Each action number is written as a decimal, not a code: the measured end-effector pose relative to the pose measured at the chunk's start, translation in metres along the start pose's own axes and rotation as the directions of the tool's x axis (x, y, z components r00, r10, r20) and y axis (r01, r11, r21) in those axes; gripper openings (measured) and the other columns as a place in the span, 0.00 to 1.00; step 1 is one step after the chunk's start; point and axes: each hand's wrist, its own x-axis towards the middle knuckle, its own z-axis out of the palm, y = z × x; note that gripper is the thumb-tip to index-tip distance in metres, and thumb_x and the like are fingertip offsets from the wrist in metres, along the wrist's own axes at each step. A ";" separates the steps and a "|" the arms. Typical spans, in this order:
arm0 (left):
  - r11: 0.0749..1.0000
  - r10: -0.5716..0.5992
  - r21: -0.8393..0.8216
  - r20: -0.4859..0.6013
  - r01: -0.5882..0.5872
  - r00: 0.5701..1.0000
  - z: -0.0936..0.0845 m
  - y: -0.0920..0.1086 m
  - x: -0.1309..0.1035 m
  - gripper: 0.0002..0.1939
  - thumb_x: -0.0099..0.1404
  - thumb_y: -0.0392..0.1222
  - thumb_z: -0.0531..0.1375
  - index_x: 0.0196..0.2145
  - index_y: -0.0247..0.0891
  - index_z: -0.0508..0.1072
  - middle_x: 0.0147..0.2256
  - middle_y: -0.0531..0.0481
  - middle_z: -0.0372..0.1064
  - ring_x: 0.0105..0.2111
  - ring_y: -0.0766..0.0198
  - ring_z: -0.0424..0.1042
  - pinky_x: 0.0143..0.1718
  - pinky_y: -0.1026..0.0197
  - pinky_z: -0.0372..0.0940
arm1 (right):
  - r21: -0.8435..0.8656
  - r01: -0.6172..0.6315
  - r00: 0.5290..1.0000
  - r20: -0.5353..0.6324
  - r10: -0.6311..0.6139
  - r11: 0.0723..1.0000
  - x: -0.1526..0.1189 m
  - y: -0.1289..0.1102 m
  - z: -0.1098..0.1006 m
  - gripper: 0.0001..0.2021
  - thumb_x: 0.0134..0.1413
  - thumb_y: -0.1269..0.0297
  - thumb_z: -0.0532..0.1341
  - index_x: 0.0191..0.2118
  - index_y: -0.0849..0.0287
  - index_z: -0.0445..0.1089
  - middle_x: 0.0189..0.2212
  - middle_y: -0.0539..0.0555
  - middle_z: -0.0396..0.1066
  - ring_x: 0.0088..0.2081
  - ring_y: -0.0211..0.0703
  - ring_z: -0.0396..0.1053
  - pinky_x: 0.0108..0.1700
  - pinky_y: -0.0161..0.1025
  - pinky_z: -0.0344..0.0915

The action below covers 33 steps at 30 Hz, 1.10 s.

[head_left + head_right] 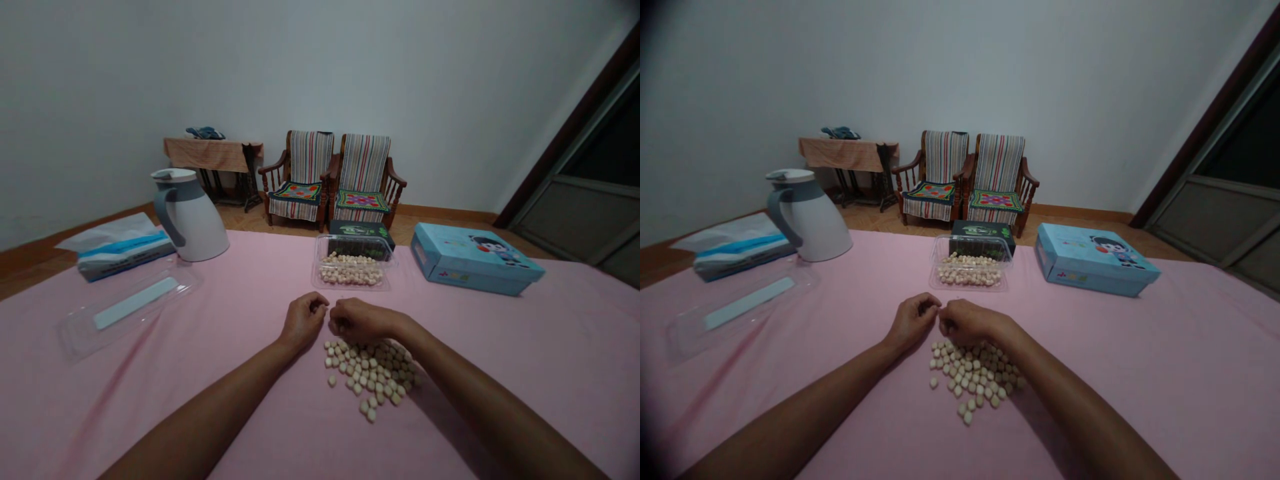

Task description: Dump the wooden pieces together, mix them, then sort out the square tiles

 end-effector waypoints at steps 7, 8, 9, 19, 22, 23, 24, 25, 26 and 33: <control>1.000 -0.011 0.004 0.012 0.011 1.000 0.000 0.000 -0.001 0.07 0.55 0.33 0.56 0.28 0.35 0.74 0.24 0.52 0.71 0.25 0.67 0.66 0.29 0.66 0.60 | -0.031 -0.312 0.769 -0.595 0.233 0.950 -0.002 0.017 -0.052 0.13 0.43 0.81 0.55 0.37 0.64 0.70 0.33 0.55 0.70 0.33 0.38 0.64 0.35 0.32 0.58; 1.000 -0.009 0.003 0.013 0.009 1.000 0.000 0.000 -0.001 0.07 0.55 0.33 0.56 0.28 0.35 0.74 0.24 0.52 0.71 0.25 0.67 0.66 0.29 0.66 0.60 | -0.004 -0.314 0.735 -0.635 0.240 0.950 -0.003 0.018 -0.056 0.14 0.44 0.80 0.55 0.38 0.64 0.70 0.34 0.56 0.70 0.33 0.37 0.65 0.35 0.32 0.59; 1.000 -0.006 0.003 0.015 0.006 1.000 -0.001 0.000 -0.001 0.07 0.56 0.34 0.56 0.28 0.35 0.74 0.24 0.52 0.71 0.25 0.67 0.66 0.29 0.66 0.60 | 0.017 -0.302 0.735 -0.633 0.244 0.953 -0.005 0.019 -0.058 0.14 0.45 0.80 0.55 0.39 0.64 0.70 0.34 0.55 0.70 0.33 0.37 0.65 0.35 0.32 0.59; 1.000 -0.008 0.015 0.013 0.008 1.000 0.001 -0.001 0.000 0.07 0.56 0.34 0.56 0.28 0.35 0.74 0.25 0.52 0.71 0.26 0.67 0.67 0.29 0.66 0.60 | 0.033 -0.214 0.972 0.105 0.210 0.976 -0.027 -0.002 -0.018 0.10 0.41 0.76 0.59 0.33 0.63 0.73 0.28 0.52 0.73 0.28 0.35 0.66 0.28 0.29 0.57; 1.000 -0.010 0.010 0.019 0.010 1.000 0.000 0.001 0.000 0.07 0.56 0.33 0.55 0.28 0.35 0.74 0.25 0.52 0.71 0.26 0.66 0.67 0.30 0.66 0.60 | -0.012 -0.217 0.965 0.151 0.216 0.976 -0.023 -0.003 -0.013 0.10 0.40 0.75 0.59 0.33 0.62 0.73 0.28 0.52 0.73 0.28 0.36 0.65 0.28 0.29 0.57; 1.000 -0.009 0.009 0.020 0.009 1.000 0.000 0.001 0.000 0.07 0.56 0.33 0.55 0.28 0.35 0.74 0.25 0.52 0.72 0.26 0.66 0.67 0.30 0.66 0.61 | -0.025 -0.215 0.964 0.153 0.216 0.976 -0.022 -0.004 -0.012 0.11 0.40 0.75 0.58 0.32 0.62 0.73 0.28 0.52 0.73 0.28 0.36 0.65 0.28 0.30 0.57; 1.000 -0.007 0.010 0.020 0.007 1.000 0.000 0.002 0.000 0.07 0.56 0.33 0.55 0.28 0.35 0.74 0.26 0.52 0.72 0.26 0.66 0.67 0.31 0.66 0.61 | -0.033 -0.211 0.965 0.150 0.214 0.977 -0.022 -0.004 -0.010 0.11 0.40 0.75 0.58 0.32 0.62 0.73 0.28 0.51 0.73 0.28 0.36 0.65 0.28 0.30 0.56; 1.000 -0.004 0.010 0.019 0.004 1.000 0.000 0.002 -0.001 0.07 0.56 0.33 0.55 0.28 0.35 0.74 0.26 0.51 0.72 0.27 0.66 0.68 0.31 0.66 0.61 | -0.042 -0.208 0.968 0.138 0.212 0.977 -0.021 -0.004 -0.008 0.11 0.39 0.75 0.58 0.32 0.62 0.73 0.28 0.51 0.73 0.28 0.36 0.65 0.28 0.30 0.56; 1.000 -0.002 0.010 0.019 0.002 1.000 -0.001 0.002 -0.001 0.07 0.56 0.33 0.55 0.28 0.35 0.74 0.26 0.51 0.72 0.27 0.66 0.68 0.31 0.66 0.61 | -0.051 -0.207 0.970 0.123 0.212 0.977 -0.021 -0.004 -0.005 0.11 0.39 0.75 0.58 0.32 0.62 0.73 0.28 0.51 0.73 0.29 0.37 0.65 0.28 0.30 0.56; 1.000 0.003 0.022 0.027 -0.004 1.000 0.000 0.001 0.000 0.07 0.56 0.33 0.55 0.29 0.35 0.74 0.26 0.51 0.72 0.27 0.66 0.68 0.31 0.65 0.61 | -0.051 -0.263 0.960 -0.108 0.257 0.963 -0.021 0.001 -0.017 0.07 0.39 0.75 0.57 0.27 0.62 0.71 0.25 0.52 0.70 0.26 0.36 0.62 0.28 0.32 0.54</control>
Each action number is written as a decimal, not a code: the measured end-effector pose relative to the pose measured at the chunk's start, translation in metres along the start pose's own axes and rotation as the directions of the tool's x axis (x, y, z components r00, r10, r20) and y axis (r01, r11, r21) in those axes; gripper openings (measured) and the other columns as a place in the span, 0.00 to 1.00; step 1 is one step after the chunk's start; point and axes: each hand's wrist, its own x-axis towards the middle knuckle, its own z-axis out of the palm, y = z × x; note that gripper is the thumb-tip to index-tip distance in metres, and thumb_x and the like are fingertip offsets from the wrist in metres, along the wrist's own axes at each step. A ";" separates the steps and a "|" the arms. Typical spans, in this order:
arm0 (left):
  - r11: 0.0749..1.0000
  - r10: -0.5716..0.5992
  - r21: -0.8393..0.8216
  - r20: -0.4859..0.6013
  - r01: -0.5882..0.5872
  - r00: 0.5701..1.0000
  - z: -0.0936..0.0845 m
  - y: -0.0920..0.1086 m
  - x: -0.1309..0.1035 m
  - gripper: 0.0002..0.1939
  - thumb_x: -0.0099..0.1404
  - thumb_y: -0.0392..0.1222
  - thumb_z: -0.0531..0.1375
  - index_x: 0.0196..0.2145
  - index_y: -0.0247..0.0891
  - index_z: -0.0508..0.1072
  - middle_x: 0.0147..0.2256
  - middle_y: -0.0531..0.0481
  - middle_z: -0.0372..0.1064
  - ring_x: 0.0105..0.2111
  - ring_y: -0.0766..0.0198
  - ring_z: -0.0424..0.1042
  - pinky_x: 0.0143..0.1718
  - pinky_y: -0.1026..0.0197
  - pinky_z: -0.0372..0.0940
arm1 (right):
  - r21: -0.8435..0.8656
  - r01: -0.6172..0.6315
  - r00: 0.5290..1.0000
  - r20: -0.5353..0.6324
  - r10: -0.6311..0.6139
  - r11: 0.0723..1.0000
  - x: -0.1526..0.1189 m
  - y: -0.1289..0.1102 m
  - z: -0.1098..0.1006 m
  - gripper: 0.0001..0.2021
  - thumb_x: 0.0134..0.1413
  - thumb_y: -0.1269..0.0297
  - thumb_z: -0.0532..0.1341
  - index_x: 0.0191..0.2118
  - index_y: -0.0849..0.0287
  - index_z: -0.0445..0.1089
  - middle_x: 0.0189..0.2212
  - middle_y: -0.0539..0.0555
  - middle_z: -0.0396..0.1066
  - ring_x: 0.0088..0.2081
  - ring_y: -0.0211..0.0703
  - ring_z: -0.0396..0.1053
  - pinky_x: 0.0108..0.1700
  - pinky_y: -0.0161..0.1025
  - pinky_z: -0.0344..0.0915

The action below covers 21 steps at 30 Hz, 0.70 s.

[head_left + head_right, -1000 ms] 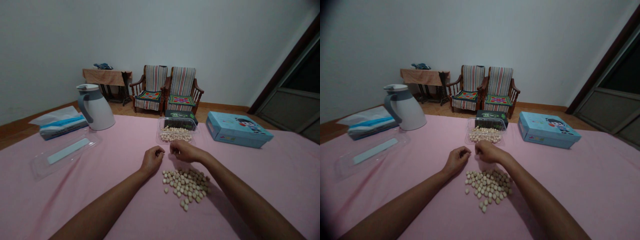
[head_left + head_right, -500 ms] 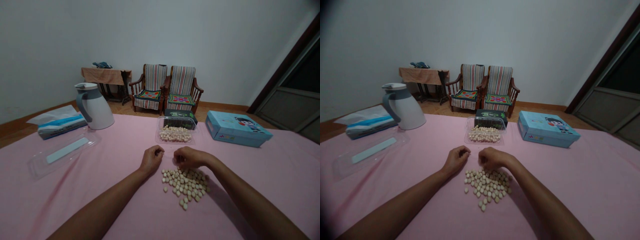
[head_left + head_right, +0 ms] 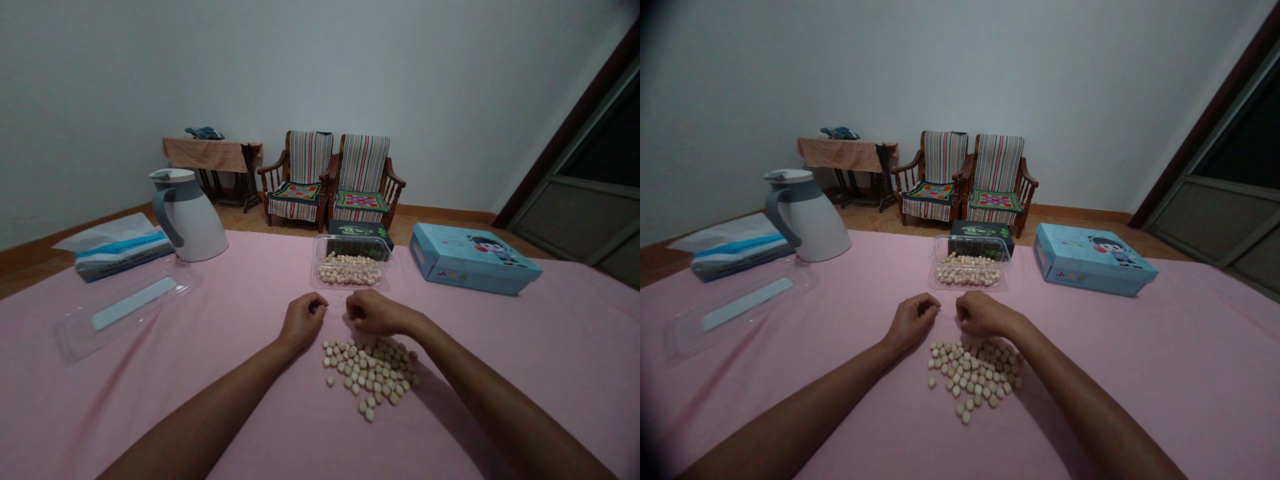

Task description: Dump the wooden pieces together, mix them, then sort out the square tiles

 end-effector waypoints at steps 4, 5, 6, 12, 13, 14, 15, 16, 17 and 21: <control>1.000 -0.006 0.007 -0.004 0.006 1.000 0.001 -0.002 0.000 0.07 0.55 0.32 0.55 0.29 0.35 0.74 0.25 0.52 0.71 0.26 0.67 0.67 0.31 0.66 0.60 | -0.031 -0.063 0.906 -0.420 0.044 0.998 0.012 0.014 -0.033 0.07 0.41 0.77 0.57 0.30 0.63 0.69 0.27 0.53 0.68 0.29 0.37 0.62 0.31 0.33 0.55; 1.000 -0.005 0.002 -0.006 0.005 1.000 0.001 -0.003 0.000 0.07 0.56 0.33 0.55 0.29 0.35 0.74 0.26 0.52 0.71 0.26 0.67 0.67 0.30 0.66 0.60 | -0.016 -0.070 0.855 -0.516 0.052 0.997 0.014 0.016 -0.038 0.08 0.43 0.77 0.56 0.32 0.64 0.69 0.29 0.54 0.68 0.30 0.38 0.63 0.32 0.33 0.56; 1.000 -0.003 -0.002 -0.006 0.003 1.000 0.001 -0.003 0.000 0.07 0.56 0.33 0.55 0.29 0.35 0.74 0.26 0.52 0.72 0.26 0.67 0.67 0.30 0.66 0.60 | 0.009 -0.067 0.809 -0.584 0.060 0.998 0.016 0.017 -0.042 0.09 0.44 0.77 0.56 0.34 0.64 0.69 0.31 0.55 0.68 0.31 0.37 0.63 0.34 0.33 0.57; 1.000 0.007 0.007 0.004 -0.007 1.000 0.001 -0.004 0.000 0.08 0.56 0.33 0.55 0.29 0.35 0.74 0.26 0.51 0.72 0.27 0.66 0.68 0.31 0.66 0.61 | 0.133 0.099 0.955 -0.290 -0.056 0.986 0.004 -0.004 -0.017 0.07 0.44 0.78 0.56 0.29 0.62 0.69 0.27 0.51 0.68 0.29 0.35 0.64 0.31 0.31 0.56; 1.000 0.011 0.010 0.003 -0.011 1.000 0.001 -0.004 0.000 0.08 0.56 0.33 0.55 0.29 0.35 0.74 0.26 0.51 0.72 0.27 0.66 0.68 0.31 0.66 0.61 | 0.155 0.128 0.979 -0.179 -0.099 0.980 0.000 -0.009 -0.011 0.07 0.42 0.78 0.57 0.28 0.62 0.69 0.26 0.51 0.69 0.29 0.36 0.64 0.31 0.31 0.56; 1.000 0.016 0.013 0.001 -0.016 1.000 0.001 -0.004 0.000 0.08 0.57 0.33 0.55 0.29 0.35 0.74 0.27 0.51 0.72 0.27 0.66 0.68 0.31 0.65 0.61 | 0.175 0.146 0.987 -0.090 -0.132 0.974 -0.004 -0.014 -0.004 0.07 0.41 0.77 0.58 0.29 0.62 0.69 0.27 0.50 0.69 0.29 0.36 0.64 0.30 0.31 0.56; 1.000 0.019 0.014 -0.001 -0.019 1.000 0.001 -0.005 0.000 0.08 0.57 0.33 0.55 0.29 0.35 0.74 0.27 0.52 0.72 0.27 0.66 0.68 0.31 0.65 0.61 | 0.188 0.156 0.988 -0.026 -0.154 0.970 -0.007 -0.018 0.001 0.08 0.40 0.77 0.59 0.31 0.62 0.70 0.27 0.50 0.70 0.29 0.36 0.64 0.30 0.31 0.56; 1.000 0.020 0.013 -0.004 -0.020 1.000 0.002 -0.005 0.000 0.08 0.56 0.33 0.55 0.29 0.35 0.74 0.27 0.52 0.72 0.27 0.66 0.68 0.31 0.66 0.61 | 0.190 0.162 0.985 0.018 -0.169 0.968 -0.010 -0.022 0.005 0.09 0.40 0.76 0.59 0.32 0.62 0.70 0.28 0.51 0.70 0.29 0.36 0.63 0.30 0.31 0.56; 1.000 0.020 0.012 -0.007 -0.020 1.000 0.002 -0.005 0.000 0.07 0.56 0.33 0.55 0.29 0.35 0.74 0.26 0.52 0.72 0.27 0.66 0.68 0.31 0.66 0.61 | 0.180 0.166 0.983 0.044 -0.176 0.970 -0.013 -0.025 0.009 0.10 0.40 0.75 0.60 0.34 0.62 0.70 0.29 0.51 0.70 0.29 0.36 0.63 0.30 0.31 0.56; 1.000 0.013 0.009 -0.014 -0.013 1.000 0.003 -0.005 0.000 0.07 0.56 0.33 0.56 0.29 0.35 0.74 0.25 0.53 0.71 0.26 0.67 0.68 0.31 0.66 0.61 | 0.106 0.167 0.984 0.044 -0.172 0.980 -0.017 -0.031 0.021 0.10 0.41 0.74 0.58 0.34 0.62 0.69 0.32 0.53 0.68 0.31 0.37 0.61 0.32 0.32 0.56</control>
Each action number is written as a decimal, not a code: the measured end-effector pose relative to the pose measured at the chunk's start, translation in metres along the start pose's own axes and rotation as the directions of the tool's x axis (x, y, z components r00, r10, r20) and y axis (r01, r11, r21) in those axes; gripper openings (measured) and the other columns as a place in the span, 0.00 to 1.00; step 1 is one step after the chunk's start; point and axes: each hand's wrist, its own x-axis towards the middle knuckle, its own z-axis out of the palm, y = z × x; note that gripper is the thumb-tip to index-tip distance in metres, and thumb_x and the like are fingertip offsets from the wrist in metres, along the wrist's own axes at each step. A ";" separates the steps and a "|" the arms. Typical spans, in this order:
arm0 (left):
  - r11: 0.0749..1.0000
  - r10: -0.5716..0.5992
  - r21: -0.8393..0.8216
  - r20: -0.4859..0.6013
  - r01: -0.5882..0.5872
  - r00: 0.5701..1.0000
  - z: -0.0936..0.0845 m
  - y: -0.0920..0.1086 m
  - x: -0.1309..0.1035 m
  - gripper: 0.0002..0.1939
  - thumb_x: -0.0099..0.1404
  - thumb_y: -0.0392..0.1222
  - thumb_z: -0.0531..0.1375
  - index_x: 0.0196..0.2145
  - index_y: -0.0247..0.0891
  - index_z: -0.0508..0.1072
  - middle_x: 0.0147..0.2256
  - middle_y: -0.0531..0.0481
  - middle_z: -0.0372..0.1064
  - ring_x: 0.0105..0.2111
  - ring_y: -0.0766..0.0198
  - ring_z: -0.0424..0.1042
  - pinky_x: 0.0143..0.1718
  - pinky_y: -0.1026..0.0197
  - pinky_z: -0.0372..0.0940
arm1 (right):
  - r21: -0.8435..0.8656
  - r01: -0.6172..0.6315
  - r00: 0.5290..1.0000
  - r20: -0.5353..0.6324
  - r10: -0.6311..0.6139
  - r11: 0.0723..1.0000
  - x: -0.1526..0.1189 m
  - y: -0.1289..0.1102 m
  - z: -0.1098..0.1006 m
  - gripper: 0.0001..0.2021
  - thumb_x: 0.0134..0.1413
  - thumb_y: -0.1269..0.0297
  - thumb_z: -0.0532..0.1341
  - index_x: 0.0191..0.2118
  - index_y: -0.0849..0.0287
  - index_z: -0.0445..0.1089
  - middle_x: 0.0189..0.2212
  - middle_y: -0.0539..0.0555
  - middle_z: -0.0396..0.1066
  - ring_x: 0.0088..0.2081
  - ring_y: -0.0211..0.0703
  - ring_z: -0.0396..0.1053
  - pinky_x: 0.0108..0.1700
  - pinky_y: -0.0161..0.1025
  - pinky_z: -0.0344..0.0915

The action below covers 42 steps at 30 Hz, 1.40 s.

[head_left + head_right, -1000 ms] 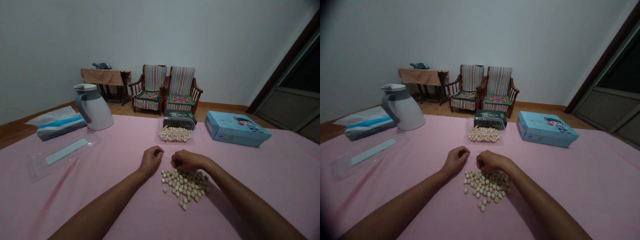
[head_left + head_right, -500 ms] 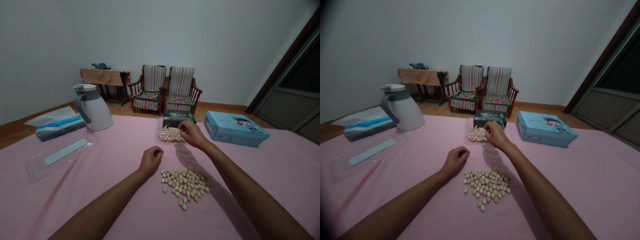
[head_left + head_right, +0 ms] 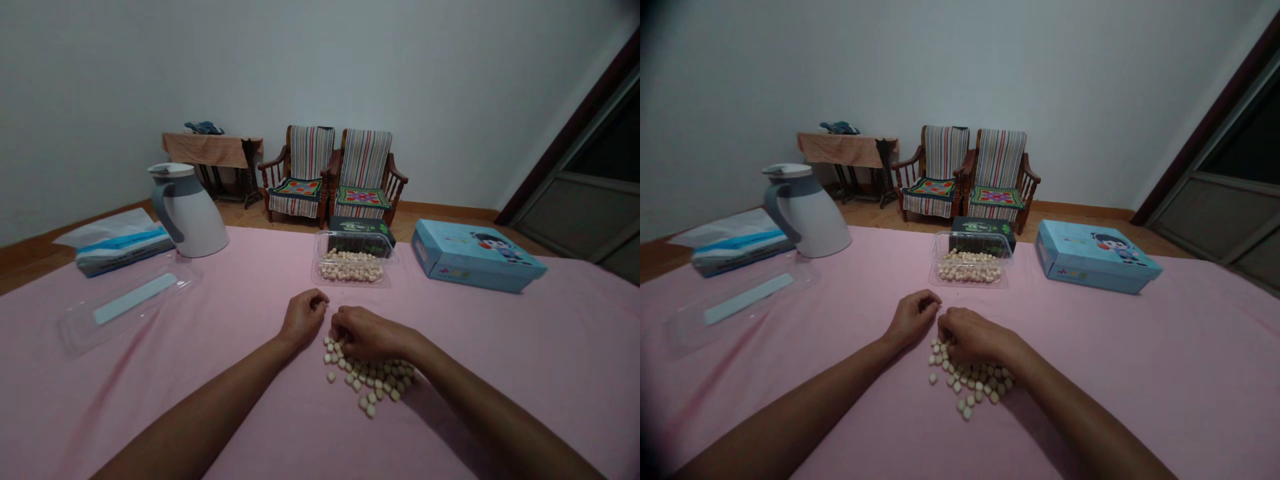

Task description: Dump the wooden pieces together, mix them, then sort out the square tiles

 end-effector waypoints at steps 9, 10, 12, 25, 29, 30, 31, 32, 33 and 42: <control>1.000 -0.005 -0.015 0.011 0.006 1.000 -0.001 0.002 0.000 0.07 0.56 0.33 0.56 0.29 0.35 0.74 0.26 0.52 0.72 0.27 0.67 0.68 0.31 0.66 0.61 | -0.048 -0.089 0.959 -0.274 0.073 0.995 0.010 0.023 -0.029 0.07 0.40 0.77 0.57 0.29 0.62 0.66 0.28 0.51 0.65 0.29 0.37 0.60 0.30 0.32 0.55; 1.000 -0.010 -0.015 0.011 0.011 1.000 -0.001 0.002 0.000 0.07 0.56 0.34 0.56 0.29 0.35 0.74 0.26 0.52 0.72 0.27 0.67 0.68 0.30 0.66 0.61 | -0.034 -0.125 0.920 -0.378 0.103 0.992 0.012 0.028 -0.037 0.07 0.40 0.77 0.57 0.30 0.62 0.65 0.28 0.52 0.66 0.29 0.36 0.61 0.31 0.32 0.56; 1.000 -0.020 -0.019 0.009 0.020 1.000 -0.002 0.002 0.000 0.07 0.55 0.34 0.56 0.29 0.35 0.74 0.25 0.53 0.71 0.26 0.67 0.68 0.30 0.66 0.61 | 0.033 -0.170 0.817 -0.554 0.160 0.985 0.013 0.034 -0.051 0.08 0.43 0.77 0.57 0.33 0.62 0.66 0.31 0.53 0.67 0.29 0.36 0.63 0.31 0.32 0.58; 0.844 0.480 0.031 0.405 -0.536 0.778 -0.001 0.066 -0.040 0.18 0.64 0.48 0.56 0.50 0.41 0.70 0.55 0.42 0.65 0.55 0.54 0.62 0.57 0.49 0.55 | 0.468 -0.270 0.607 -0.596 0.526 0.841 -0.051 0.095 -0.011 0.13 0.53 0.55 0.54 0.28 0.59 0.67 0.22 0.51 0.69 0.26 0.41 0.70 0.28 0.34 0.61; 0.709 0.489 0.045 0.688 -0.704 0.536 0.015 0.087 -0.059 0.35 0.60 0.63 0.55 0.61 0.47 0.58 0.63 0.43 0.51 0.63 0.42 0.46 0.60 0.35 0.40 | 0.463 -0.294 0.601 -0.590 0.539 0.836 -0.062 0.105 -0.006 0.13 0.53 0.55 0.54 0.28 0.59 0.67 0.22 0.51 0.69 0.26 0.42 0.70 0.29 0.35 0.62; 0.694 0.475 0.050 0.717 -0.718 0.510 0.019 0.088 -0.060 0.36 0.60 0.64 0.53 0.62 0.48 0.55 0.64 0.43 0.48 0.64 0.41 0.44 0.60 0.33 0.37 | 0.461 -0.293 0.600 -0.593 0.537 0.837 -0.063 0.106 -0.005 0.13 0.52 0.55 0.54 0.28 0.59 0.67 0.23 0.51 0.70 0.26 0.42 0.70 0.29 0.35 0.62; 0.687 0.461 0.062 0.733 -0.724 0.500 0.024 0.088 -0.061 0.37 0.61 0.65 0.51 0.63 0.48 0.53 0.64 0.43 0.46 0.64 0.41 0.42 0.60 0.32 0.36 | 0.460 -0.290 0.602 -0.594 0.534 0.839 -0.064 0.108 -0.003 0.12 0.52 0.56 0.55 0.28 0.59 0.67 0.23 0.51 0.70 0.26 0.42 0.70 0.29 0.35 0.62; 0.686 0.445 0.081 0.739 -0.723 0.505 0.027 0.087 -0.060 0.37 0.62 0.66 0.49 0.63 0.48 0.52 0.65 0.42 0.45 0.64 0.42 0.41 0.60 0.32 0.36 | 0.460 -0.288 0.608 -0.590 0.531 0.840 -0.064 0.109 -0.001 0.12 0.52 0.56 0.55 0.28 0.59 0.67 0.23 0.51 0.70 0.26 0.41 0.70 0.29 0.35 0.62; 0.688 0.430 0.104 0.739 -0.718 0.519 0.030 0.085 -0.058 0.36 0.62 0.65 0.48 0.64 0.48 0.51 0.65 0.42 0.45 0.64 0.42 0.41 0.60 0.32 0.36 | 0.458 -0.285 0.616 -0.585 0.527 0.842 -0.064 0.110 0.001 0.12 0.52 0.57 0.55 0.28 0.59 0.67 0.23 0.51 0.70 0.26 0.41 0.70 0.29 0.35 0.62; 0.736 0.301 0.259 0.702 -0.626 0.645 0.014 0.059 -0.032 0.33 0.65 0.61 0.48 0.64 0.51 0.50 0.65 0.44 0.46 0.64 0.44 0.46 0.60 0.37 0.43 | 0.363 -0.315 0.765 -0.450 0.461 0.877 -0.067 0.101 -0.001 0.08 0.50 0.64 0.55 0.28 0.60 0.68 0.21 0.50 0.70 0.25 0.39 0.67 0.28 0.33 0.60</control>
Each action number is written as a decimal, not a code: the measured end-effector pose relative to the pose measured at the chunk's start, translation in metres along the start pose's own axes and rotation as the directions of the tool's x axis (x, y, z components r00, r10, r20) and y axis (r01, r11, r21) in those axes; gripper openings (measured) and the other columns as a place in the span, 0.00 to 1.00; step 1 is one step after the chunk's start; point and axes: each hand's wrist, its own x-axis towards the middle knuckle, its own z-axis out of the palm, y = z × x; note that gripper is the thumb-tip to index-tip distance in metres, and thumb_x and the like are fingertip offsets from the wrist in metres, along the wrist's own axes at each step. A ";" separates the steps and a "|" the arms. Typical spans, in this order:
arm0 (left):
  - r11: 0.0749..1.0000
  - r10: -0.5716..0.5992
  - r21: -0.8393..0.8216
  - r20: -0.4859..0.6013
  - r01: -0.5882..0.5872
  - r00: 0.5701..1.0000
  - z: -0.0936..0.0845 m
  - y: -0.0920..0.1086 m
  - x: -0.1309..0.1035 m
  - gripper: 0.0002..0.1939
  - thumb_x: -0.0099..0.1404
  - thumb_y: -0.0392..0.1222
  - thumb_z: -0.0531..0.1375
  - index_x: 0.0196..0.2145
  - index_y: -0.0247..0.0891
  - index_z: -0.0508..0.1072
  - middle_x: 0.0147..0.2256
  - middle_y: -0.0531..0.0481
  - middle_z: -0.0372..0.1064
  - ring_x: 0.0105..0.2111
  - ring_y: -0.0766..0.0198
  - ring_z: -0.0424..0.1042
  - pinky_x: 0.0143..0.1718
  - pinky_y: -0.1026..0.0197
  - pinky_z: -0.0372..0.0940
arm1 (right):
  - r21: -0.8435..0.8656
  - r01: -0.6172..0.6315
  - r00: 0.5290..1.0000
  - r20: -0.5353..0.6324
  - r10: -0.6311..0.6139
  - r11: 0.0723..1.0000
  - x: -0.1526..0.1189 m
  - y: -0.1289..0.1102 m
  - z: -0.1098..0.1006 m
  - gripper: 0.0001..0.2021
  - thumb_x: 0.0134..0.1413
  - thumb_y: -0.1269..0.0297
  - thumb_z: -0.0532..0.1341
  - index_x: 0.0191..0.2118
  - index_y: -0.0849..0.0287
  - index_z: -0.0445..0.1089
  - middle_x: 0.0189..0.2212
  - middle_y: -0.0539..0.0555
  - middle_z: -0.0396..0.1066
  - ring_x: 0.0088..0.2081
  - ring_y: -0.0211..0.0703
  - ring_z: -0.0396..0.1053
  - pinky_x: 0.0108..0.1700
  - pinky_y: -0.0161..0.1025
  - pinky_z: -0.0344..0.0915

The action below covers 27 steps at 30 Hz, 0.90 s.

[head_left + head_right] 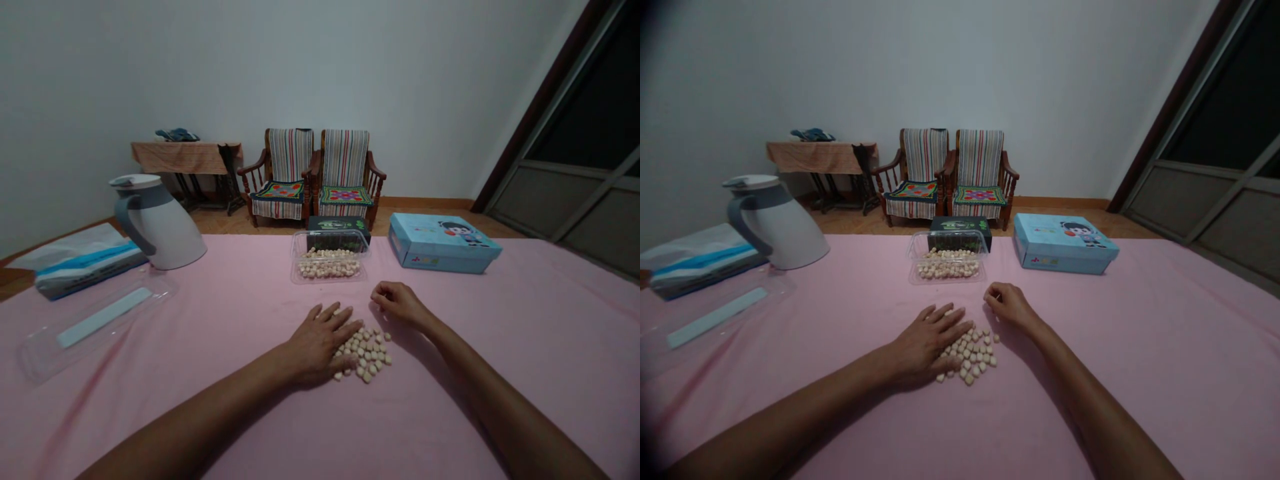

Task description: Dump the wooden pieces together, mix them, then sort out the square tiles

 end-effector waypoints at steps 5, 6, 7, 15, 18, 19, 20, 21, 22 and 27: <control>0.996 -0.090 -0.007 -0.045 0.090 0.995 -0.003 -0.018 -0.009 0.28 0.67 0.57 0.48 0.63 0.51 0.54 0.65 0.45 0.46 0.64 0.47 0.45 0.60 0.40 0.43 | -0.073 0.055 0.968 0.247 -0.035 0.996 -0.009 -0.014 -0.005 0.07 0.44 0.72 0.57 0.31 0.62 0.70 0.26 0.51 0.72 0.28 0.37 0.67 0.29 0.32 0.60; 0.994 -0.109 -0.011 -0.055 0.109 0.992 -0.003 -0.022 -0.011 0.28 0.67 0.57 0.48 0.62 0.51 0.54 0.65 0.45 0.46 0.64 0.47 0.45 0.60 0.40 0.44 | -0.083 0.059 0.958 0.285 -0.033 0.995 -0.011 -0.016 -0.005 0.08 0.43 0.73 0.57 0.32 0.62 0.70 0.27 0.51 0.72 0.28 0.37 0.67 0.28 0.32 0.60; 0.992 -0.126 -0.016 -0.063 0.125 0.990 -0.004 -0.027 -0.013 0.28 0.67 0.56 0.48 0.62 0.50 0.54 0.65 0.45 0.46 0.64 0.47 0.45 0.60 0.40 0.44 | -0.094 0.066 0.949 0.315 -0.033 0.993 -0.013 -0.018 -0.005 0.10 0.42 0.74 0.57 0.34 0.62 0.70 0.27 0.52 0.72 0.28 0.37 0.67 0.29 0.31 0.60; 0.974 -0.202 -0.156 -0.268 0.165 0.942 0.001 -0.059 -0.026 0.24 0.69 0.48 0.48 0.60 0.38 0.61 0.63 0.42 0.51 0.63 0.55 0.51 0.62 0.49 0.51 | -0.209 0.208 0.926 0.356 -0.124 0.955 -0.015 -0.039 0.012 0.12 0.41 0.77 0.57 0.34 0.62 0.70 0.31 0.53 0.70 0.31 0.37 0.65 0.32 0.32 0.57; 0.945 -0.277 -0.270 -0.355 0.185 0.893 0.009 -0.066 -0.027 0.24 0.69 0.46 0.47 0.60 0.38 0.60 0.62 0.43 0.52 0.62 0.58 0.53 0.62 0.51 0.52 | -0.259 0.229 0.928 0.350 -0.129 0.938 -0.013 -0.044 0.022 0.11 0.41 0.77 0.56 0.33 0.62 0.70 0.32 0.54 0.69 0.32 0.37 0.64 0.33 0.32 0.57; 0.935 -0.294 -0.304 -0.371 0.183 0.881 0.011 -0.068 -0.027 0.23 0.69 0.45 0.46 0.59 0.37 0.61 0.61 0.43 0.55 0.61 0.58 0.55 0.62 0.51 0.53 | -0.274 0.228 0.931 0.344 -0.127 0.934 -0.010 -0.045 0.023 0.11 0.41 0.77 0.56 0.32 0.62 0.70 0.32 0.54 0.69 0.32 0.38 0.63 0.33 0.32 0.56; 0.924 -0.309 -0.337 -0.385 0.179 0.870 0.012 -0.069 -0.026 0.22 0.69 0.45 0.46 0.58 0.37 0.63 0.60 0.43 0.58 0.59 0.59 0.58 0.61 0.51 0.54 | -0.285 0.225 0.934 0.334 -0.124 0.932 -0.007 -0.047 0.023 0.10 0.41 0.77 0.56 0.32 0.62 0.70 0.32 0.54 0.69 0.32 0.38 0.63 0.33 0.32 0.56; 0.912 -0.326 -0.371 -0.395 0.176 0.859 0.012 -0.070 -0.026 0.22 0.69 0.44 0.46 0.57 0.37 0.64 0.58 0.43 0.62 0.58 0.59 0.61 0.60 0.51 0.56 | -0.291 0.226 0.939 0.320 -0.128 0.930 -0.002 -0.050 0.020 0.10 0.41 0.78 0.56 0.31 0.62 0.70 0.32 0.54 0.69 0.32 0.38 0.63 0.33 0.32 0.56; 0.896 -0.350 -0.407 -0.402 0.177 0.846 0.012 -0.070 -0.025 0.21 0.69 0.43 0.46 0.56 0.37 0.65 0.55 0.44 0.65 0.55 0.59 0.64 0.59 0.52 0.58 | -0.295 0.232 0.944 0.298 -0.141 0.927 0.004 -0.053 0.016 0.09 0.41 0.78 0.56 0.31 0.62 0.69 0.31 0.54 0.69 0.31 0.37 0.63 0.32 0.32 0.56; 0.823 -0.440 -0.540 -0.409 0.177 0.799 0.009 -0.071 -0.025 0.20 0.65 0.37 0.47 0.53 0.35 0.68 0.50 0.44 0.70 0.49 0.61 0.70 0.54 0.55 0.63 | -0.309 0.235 0.964 -0.044 -0.261 0.922 0.049 -0.075 -0.010 0.08 0.44 0.77 0.57 0.33 0.62 0.68 0.29 0.53 0.68 0.31 0.37 0.63 0.33 0.33 0.57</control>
